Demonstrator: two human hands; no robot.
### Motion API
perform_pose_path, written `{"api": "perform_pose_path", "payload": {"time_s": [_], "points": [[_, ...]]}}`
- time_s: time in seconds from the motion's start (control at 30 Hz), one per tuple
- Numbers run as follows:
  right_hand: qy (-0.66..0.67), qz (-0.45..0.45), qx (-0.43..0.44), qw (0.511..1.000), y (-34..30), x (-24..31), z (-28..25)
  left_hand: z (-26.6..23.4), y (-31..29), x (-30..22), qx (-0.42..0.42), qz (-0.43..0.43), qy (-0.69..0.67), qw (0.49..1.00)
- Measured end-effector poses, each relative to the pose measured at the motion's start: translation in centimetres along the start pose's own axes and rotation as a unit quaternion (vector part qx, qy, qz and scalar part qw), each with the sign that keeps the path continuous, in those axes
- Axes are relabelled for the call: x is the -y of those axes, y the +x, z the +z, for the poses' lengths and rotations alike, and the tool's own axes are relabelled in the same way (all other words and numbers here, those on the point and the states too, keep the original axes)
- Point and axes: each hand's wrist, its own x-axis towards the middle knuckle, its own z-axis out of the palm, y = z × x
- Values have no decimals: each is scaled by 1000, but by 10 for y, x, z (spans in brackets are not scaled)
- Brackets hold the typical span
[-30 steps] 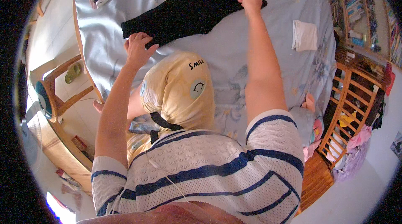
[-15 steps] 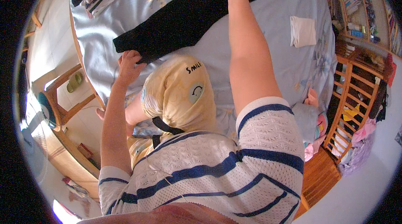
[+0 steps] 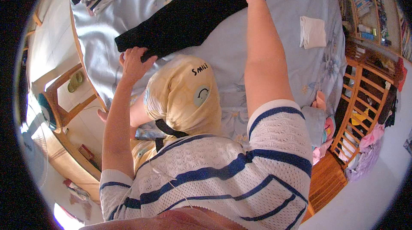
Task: The person folds black socks and gray clothes by hand on a bed, placing them onto a stack.
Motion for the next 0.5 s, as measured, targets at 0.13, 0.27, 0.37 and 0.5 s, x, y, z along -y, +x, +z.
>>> {"api": "perform_pose_path", "payload": {"time_s": [0.13, 0.27, 0.37, 0.5], "points": [[-94, -24, -56, 994, 14, 2, 8, 9, 7, -12, 5, -35, -34, 999], [-71, -49, -73, 994, 19, -3, 14, 24, 4, 18, 50, -30, -207, 977], [-15, -36, -14, 999, 21, -10, 5, 25, 6, 44, 111, -59, -327, 936], [-3, -20, 4, 1000, 5, -17, 1, -9, 15, 0, 146, -73, -141, 976]]}}
